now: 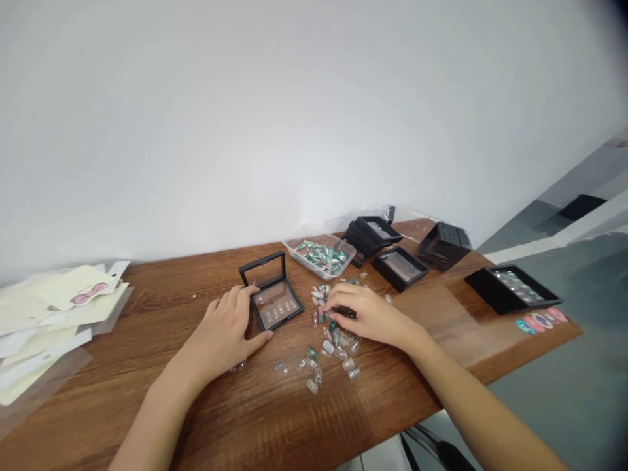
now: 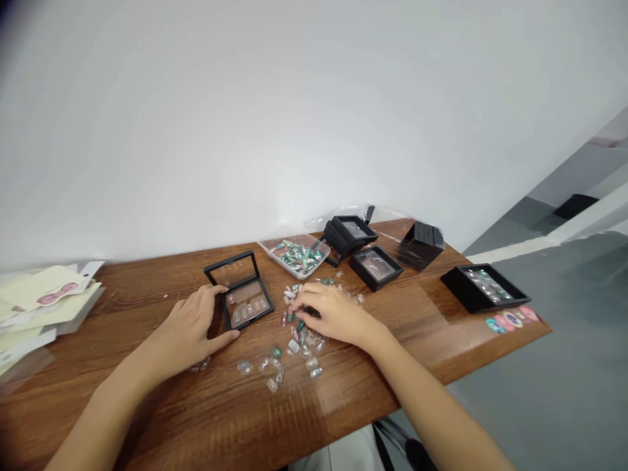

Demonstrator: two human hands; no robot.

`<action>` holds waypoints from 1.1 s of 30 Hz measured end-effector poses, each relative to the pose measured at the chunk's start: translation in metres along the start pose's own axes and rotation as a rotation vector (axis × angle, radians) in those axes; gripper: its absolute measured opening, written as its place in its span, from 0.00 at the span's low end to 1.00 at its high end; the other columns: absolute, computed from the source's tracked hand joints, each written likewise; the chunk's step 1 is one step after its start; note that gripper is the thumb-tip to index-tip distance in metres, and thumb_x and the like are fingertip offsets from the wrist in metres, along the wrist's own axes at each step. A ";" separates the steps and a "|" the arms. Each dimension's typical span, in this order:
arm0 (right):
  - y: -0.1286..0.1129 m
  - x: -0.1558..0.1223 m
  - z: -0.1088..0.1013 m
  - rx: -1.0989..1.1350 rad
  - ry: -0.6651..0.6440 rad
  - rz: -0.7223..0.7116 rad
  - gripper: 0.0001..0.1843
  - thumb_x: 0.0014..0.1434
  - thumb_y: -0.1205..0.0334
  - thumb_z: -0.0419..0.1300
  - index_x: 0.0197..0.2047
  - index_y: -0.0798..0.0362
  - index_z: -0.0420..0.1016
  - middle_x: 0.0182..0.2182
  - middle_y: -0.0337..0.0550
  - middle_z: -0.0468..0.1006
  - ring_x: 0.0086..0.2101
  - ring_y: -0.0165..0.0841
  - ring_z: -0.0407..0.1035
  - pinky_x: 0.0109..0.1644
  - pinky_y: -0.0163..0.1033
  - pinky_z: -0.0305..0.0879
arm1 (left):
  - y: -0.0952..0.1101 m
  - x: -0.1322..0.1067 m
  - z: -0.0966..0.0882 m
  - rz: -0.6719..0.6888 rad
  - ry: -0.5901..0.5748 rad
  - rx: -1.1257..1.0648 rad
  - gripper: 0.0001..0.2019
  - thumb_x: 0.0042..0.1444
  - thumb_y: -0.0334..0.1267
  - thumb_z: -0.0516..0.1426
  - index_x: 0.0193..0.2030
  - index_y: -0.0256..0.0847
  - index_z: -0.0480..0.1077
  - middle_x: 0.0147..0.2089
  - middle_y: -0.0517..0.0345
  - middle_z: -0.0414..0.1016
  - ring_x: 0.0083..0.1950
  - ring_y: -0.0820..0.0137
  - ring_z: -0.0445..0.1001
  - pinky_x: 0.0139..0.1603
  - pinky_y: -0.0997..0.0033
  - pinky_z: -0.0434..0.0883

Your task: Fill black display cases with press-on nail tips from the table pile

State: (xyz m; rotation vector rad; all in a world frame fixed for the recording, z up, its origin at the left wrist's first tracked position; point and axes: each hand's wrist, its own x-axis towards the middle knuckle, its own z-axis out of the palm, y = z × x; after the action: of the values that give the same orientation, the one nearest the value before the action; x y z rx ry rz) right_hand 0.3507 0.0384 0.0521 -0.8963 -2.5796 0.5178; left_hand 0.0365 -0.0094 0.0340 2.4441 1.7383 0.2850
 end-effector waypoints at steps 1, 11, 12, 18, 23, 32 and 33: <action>0.000 -0.002 -0.001 0.005 0.003 0.002 0.09 0.64 0.69 0.59 0.45 0.49 0.77 0.43 0.43 0.77 0.44 0.35 0.72 0.50 0.40 0.67 | 0.000 0.000 0.000 0.002 0.007 0.000 0.32 0.60 0.56 0.54 0.63 0.38 0.54 0.60 0.40 0.65 0.61 0.49 0.66 0.58 0.48 0.63; 0.011 -0.009 -0.007 -0.076 0.039 0.015 0.09 0.67 0.63 0.57 0.46 0.49 0.78 0.40 0.44 0.76 0.41 0.35 0.71 0.47 0.42 0.69 | -0.005 0.000 0.008 0.000 0.040 0.029 0.34 0.58 0.59 0.54 0.63 0.39 0.53 0.60 0.41 0.65 0.60 0.49 0.67 0.57 0.48 0.64; 0.011 -0.009 -0.006 -0.083 0.026 0.010 0.09 0.67 0.62 0.57 0.48 0.48 0.78 0.40 0.44 0.76 0.42 0.35 0.71 0.47 0.41 0.69 | -0.005 0.000 0.009 0.001 0.044 0.034 0.34 0.58 0.59 0.54 0.63 0.39 0.53 0.60 0.41 0.65 0.61 0.49 0.67 0.58 0.48 0.64; 0.007 -0.008 0.000 -0.145 -0.026 -0.016 0.08 0.67 0.62 0.58 0.46 0.49 0.79 0.40 0.44 0.74 0.41 0.35 0.71 0.45 0.39 0.68 | -0.004 0.000 0.010 0.006 0.041 0.070 0.35 0.58 0.60 0.54 0.63 0.38 0.53 0.59 0.41 0.65 0.59 0.49 0.67 0.57 0.49 0.64; 0.005 -0.006 0.003 -0.135 -0.011 -0.012 0.07 0.66 0.64 0.58 0.44 0.51 0.77 0.41 0.45 0.74 0.42 0.36 0.70 0.45 0.41 0.68 | -0.003 0.001 0.010 0.015 0.049 0.076 0.34 0.59 0.61 0.53 0.63 0.38 0.54 0.59 0.41 0.65 0.58 0.49 0.67 0.57 0.49 0.65; -0.006 -0.006 0.004 -0.019 -0.012 -0.105 0.09 0.64 0.60 0.60 0.48 0.49 0.76 0.45 0.48 0.74 0.47 0.39 0.69 0.53 0.46 0.67 | 0.000 0.000 0.006 -0.009 0.038 0.054 0.33 0.59 0.60 0.54 0.62 0.38 0.55 0.59 0.41 0.65 0.59 0.49 0.67 0.57 0.49 0.64; -0.006 -0.006 0.006 -0.023 -0.006 -0.096 0.10 0.64 0.60 0.61 0.49 0.49 0.75 0.45 0.48 0.74 0.47 0.39 0.69 0.52 0.47 0.67 | 0.000 0.000 0.006 -0.010 0.040 0.050 0.33 0.59 0.60 0.54 0.62 0.38 0.55 0.59 0.41 0.66 0.59 0.49 0.67 0.57 0.49 0.64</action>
State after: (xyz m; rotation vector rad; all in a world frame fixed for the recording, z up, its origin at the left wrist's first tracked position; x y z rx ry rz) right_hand 0.3496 0.0289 0.0487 -0.7744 -2.6238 0.4658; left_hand 0.0383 -0.0091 0.0286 2.4798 1.7949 0.2949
